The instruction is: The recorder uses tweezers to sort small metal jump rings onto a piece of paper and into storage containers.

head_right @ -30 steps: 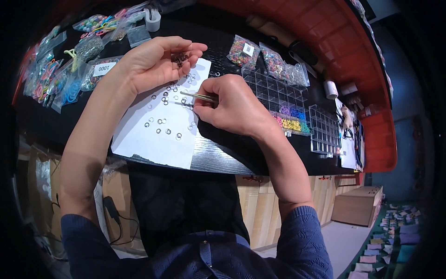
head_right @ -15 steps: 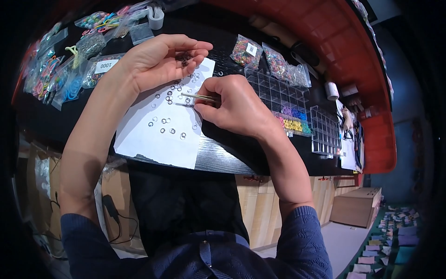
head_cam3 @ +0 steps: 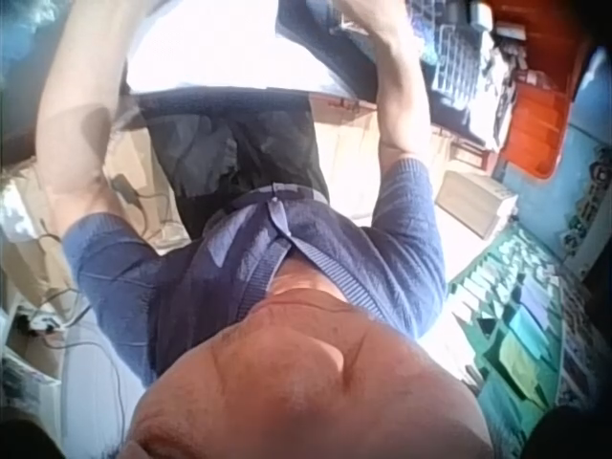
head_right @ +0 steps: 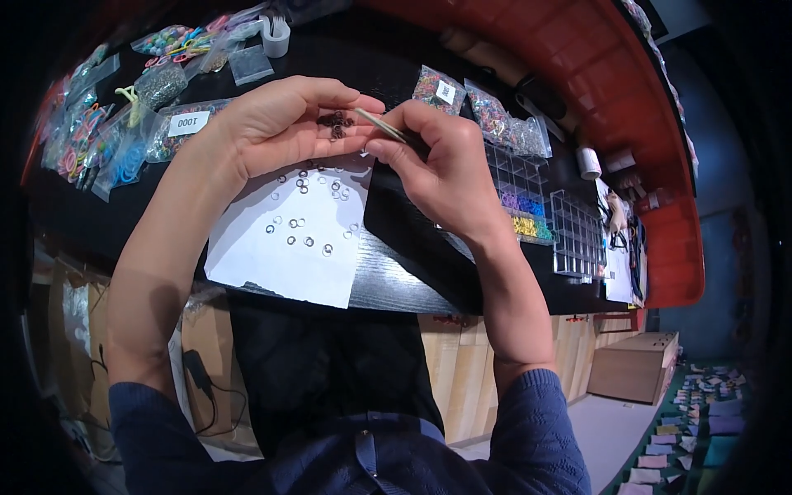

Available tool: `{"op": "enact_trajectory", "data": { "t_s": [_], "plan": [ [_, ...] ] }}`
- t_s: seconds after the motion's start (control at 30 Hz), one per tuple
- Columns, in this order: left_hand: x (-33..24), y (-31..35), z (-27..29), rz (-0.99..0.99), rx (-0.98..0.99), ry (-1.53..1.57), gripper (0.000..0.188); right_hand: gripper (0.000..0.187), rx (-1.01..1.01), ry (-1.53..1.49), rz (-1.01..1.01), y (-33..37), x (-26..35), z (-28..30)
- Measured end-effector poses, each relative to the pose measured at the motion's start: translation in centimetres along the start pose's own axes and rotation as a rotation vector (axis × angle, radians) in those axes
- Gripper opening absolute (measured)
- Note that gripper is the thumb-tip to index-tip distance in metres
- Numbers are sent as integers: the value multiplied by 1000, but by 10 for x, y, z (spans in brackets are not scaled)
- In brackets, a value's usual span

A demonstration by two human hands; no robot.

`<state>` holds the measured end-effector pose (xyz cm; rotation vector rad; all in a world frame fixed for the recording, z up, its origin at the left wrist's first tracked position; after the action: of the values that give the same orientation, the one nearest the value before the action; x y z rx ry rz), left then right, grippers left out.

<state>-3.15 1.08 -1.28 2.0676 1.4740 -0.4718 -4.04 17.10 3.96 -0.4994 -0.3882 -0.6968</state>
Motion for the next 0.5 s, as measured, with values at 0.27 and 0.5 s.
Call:
{"op": "enact_trajectory", "data": {
  "t_s": [0.27,0.5],
  "plan": [
    [6,2,-6,63,39,49,23,8,-294,106,147,-1,0,-4],
    [-5,-11,12,-85,-79,88,35,13,97,-97,-83,1,2,-17]
  ]
}}
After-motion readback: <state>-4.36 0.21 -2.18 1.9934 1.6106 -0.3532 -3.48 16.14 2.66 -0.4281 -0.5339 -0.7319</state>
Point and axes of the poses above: each hand's wrist, its own y-axis away from the middle knuckle, its own z-axis out of the back of the hand, x = y × z, the point moved 5 cm from there along -y, towards the middle knuckle, and after that the axes turned 15 degrees about y, right-handed, at the moved point
